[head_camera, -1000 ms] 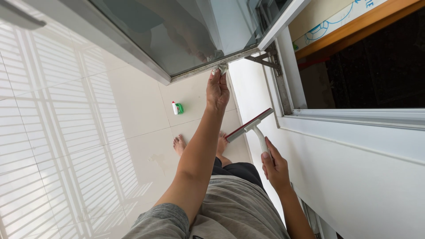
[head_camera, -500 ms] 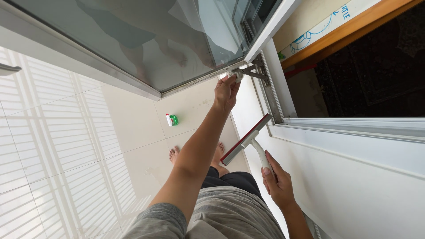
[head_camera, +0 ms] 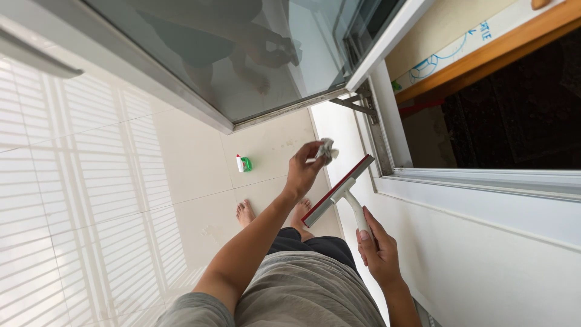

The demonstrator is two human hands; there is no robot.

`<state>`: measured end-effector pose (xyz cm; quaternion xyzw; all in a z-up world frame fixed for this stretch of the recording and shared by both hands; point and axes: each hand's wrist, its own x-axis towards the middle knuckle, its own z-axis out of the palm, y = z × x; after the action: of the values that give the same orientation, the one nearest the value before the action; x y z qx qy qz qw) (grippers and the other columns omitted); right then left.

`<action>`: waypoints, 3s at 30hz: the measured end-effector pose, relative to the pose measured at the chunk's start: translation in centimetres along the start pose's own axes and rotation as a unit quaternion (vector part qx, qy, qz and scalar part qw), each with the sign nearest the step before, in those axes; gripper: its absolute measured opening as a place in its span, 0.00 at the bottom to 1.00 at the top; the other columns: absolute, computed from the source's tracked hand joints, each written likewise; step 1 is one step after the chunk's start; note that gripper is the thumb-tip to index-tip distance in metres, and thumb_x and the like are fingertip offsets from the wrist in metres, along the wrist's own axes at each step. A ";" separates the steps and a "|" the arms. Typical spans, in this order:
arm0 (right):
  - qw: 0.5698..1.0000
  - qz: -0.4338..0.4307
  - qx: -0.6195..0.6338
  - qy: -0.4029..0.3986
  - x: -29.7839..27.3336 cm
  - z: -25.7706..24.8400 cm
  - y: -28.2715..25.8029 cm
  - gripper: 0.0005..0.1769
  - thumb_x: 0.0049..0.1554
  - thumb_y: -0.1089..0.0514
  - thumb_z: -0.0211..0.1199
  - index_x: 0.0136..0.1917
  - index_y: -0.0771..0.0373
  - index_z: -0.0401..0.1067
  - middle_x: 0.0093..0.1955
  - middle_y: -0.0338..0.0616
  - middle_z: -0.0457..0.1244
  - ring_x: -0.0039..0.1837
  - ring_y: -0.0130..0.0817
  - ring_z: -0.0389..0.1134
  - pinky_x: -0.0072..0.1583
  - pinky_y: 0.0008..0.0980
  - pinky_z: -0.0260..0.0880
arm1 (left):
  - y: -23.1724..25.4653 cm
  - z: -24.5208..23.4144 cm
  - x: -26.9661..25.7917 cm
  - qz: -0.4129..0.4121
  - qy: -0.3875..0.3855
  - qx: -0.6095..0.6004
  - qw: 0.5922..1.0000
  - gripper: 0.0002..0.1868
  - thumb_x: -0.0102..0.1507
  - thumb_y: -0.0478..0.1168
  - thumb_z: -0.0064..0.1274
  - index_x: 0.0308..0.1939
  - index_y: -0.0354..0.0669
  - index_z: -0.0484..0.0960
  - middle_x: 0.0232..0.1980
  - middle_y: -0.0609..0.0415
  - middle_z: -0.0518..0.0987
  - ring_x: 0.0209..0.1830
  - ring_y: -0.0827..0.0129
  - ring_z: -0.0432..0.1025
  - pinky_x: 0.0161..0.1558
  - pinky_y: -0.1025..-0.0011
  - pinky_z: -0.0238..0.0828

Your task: Clean a glass window using a squeegee, cleaning spray, and a rag.

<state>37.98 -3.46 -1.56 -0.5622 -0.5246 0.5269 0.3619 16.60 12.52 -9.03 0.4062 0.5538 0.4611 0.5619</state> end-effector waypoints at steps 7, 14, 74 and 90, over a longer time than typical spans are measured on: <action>0.999 -0.016 -0.010 -0.027 1.4 1.1 0.3 0.29 0.66 0.56 0.50 0.78 0.63 0.57 0.31 0.35 0.61 0.27 0.17 0.54 0.29 0.21 0.57 | -2.8 -6.0 -2.7 0.004 0.100 -0.104 0.989 0.16 0.66 0.33 0.55 0.58 0.35 0.76 0.51 0.47 0.82 0.52 0.66 0.78 0.54 0.69 0.80; 0.998 -0.021 -0.014 -0.055 2.3 2.0 0.3 0.29 0.66 0.56 0.51 0.78 0.63 0.58 0.31 0.34 0.60 0.27 0.17 0.54 0.29 0.21 0.57 | -0.3 -10.0 -4.6 -0.052 0.125 -0.360 0.923 0.13 0.68 0.36 0.54 0.56 0.41 0.77 0.51 0.52 0.81 0.52 0.67 0.77 0.60 0.65 0.76; 0.975 -0.066 0.016 -0.213 5.7 10.8 -10.0 0.22 0.64 0.51 0.58 0.65 0.68 0.72 0.31 0.40 0.62 0.28 0.21 0.56 0.31 0.25 0.56 | 10.4 -19.6 -12.0 -0.074 0.069 -0.315 0.943 0.05 0.69 0.35 0.51 0.46 0.36 0.74 0.43 0.46 0.82 0.42 0.69 0.81 0.49 0.70 0.84; 0.936 -0.099 -0.259 -0.215 5.5 11.3 -10.9 0.22 0.59 0.48 0.62 0.62 0.61 0.76 0.51 0.47 0.74 0.46 0.33 0.77 0.46 0.32 0.78 | 12.0 -21.7 -10.3 -0.170 -0.044 -0.368 0.913 0.05 0.70 0.35 0.50 0.46 0.35 0.76 0.40 0.46 0.82 0.38 0.67 0.81 0.44 0.72 0.85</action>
<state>24.16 2.27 5.63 -0.4550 -0.7615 0.4421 0.1325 -5.46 4.27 3.89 0.0901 0.3807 0.5112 0.7653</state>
